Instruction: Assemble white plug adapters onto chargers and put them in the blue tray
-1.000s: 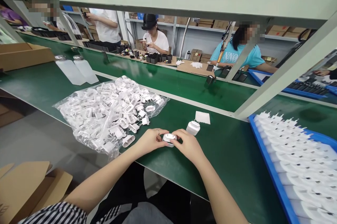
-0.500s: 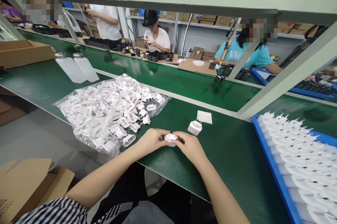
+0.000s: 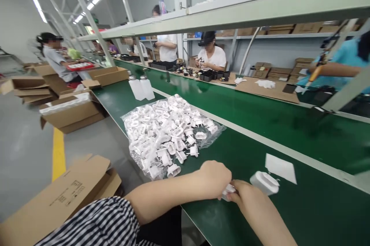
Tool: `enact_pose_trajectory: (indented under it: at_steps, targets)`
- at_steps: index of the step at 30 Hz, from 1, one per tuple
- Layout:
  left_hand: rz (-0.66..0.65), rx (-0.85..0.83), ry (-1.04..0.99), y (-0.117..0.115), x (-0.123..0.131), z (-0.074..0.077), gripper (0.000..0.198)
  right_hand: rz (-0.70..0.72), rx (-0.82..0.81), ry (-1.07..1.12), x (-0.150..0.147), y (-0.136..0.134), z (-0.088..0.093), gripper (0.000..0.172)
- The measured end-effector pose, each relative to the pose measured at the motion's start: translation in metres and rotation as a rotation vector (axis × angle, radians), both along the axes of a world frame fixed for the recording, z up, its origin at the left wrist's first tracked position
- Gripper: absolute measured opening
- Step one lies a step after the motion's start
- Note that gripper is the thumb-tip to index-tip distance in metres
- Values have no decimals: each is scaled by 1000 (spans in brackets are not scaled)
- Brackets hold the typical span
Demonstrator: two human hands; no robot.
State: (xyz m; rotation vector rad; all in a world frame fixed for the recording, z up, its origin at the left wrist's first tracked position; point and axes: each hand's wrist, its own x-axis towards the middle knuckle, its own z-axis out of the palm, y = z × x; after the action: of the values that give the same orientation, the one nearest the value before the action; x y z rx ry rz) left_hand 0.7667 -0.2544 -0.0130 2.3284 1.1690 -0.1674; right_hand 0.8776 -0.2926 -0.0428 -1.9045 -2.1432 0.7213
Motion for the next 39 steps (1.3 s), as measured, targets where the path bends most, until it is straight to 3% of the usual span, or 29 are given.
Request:
enact_pose_trajectory:
  at_steps: [4,7,10,13,17,22,26,29,32,35,39]
  targets:
    - [-176,65,178,4,-2,3,19,25,-13,144,6,5,-8,10]
    - [-229,113,80,1,-16,2,17,46,69,171,7,0,-8,9]
    - [-220,151,-93,-9,-26,-10,17,4,132,75,7,-18,-5,10]
    - [-180,133,-240,-15,-21,-29,39,-81,169,-35,13,-39,-4,15]
    - [-81,72,-301,-12,6,-45,83,-213,205,-106,32,-58,-2,17]
    - [-87,4,-373,3,41,-56,107,-386,317,70,54,-58,-8,11]
    - [-141,-37,-485,13,55,-63,95,-501,373,206,55,-47,-21,7]
    - [-143,-16,-511,13,59,-63,77,-473,337,243,55,-43,-24,9]
    - [-138,22,-451,11,52,-58,83,-457,319,287,61,-43,-16,11]
    - [-149,103,-349,14,30,-47,94,-508,373,357,66,-42,3,16]
    - [-40,337,-230,35,-23,-29,70,-491,559,355,51,-33,32,19]
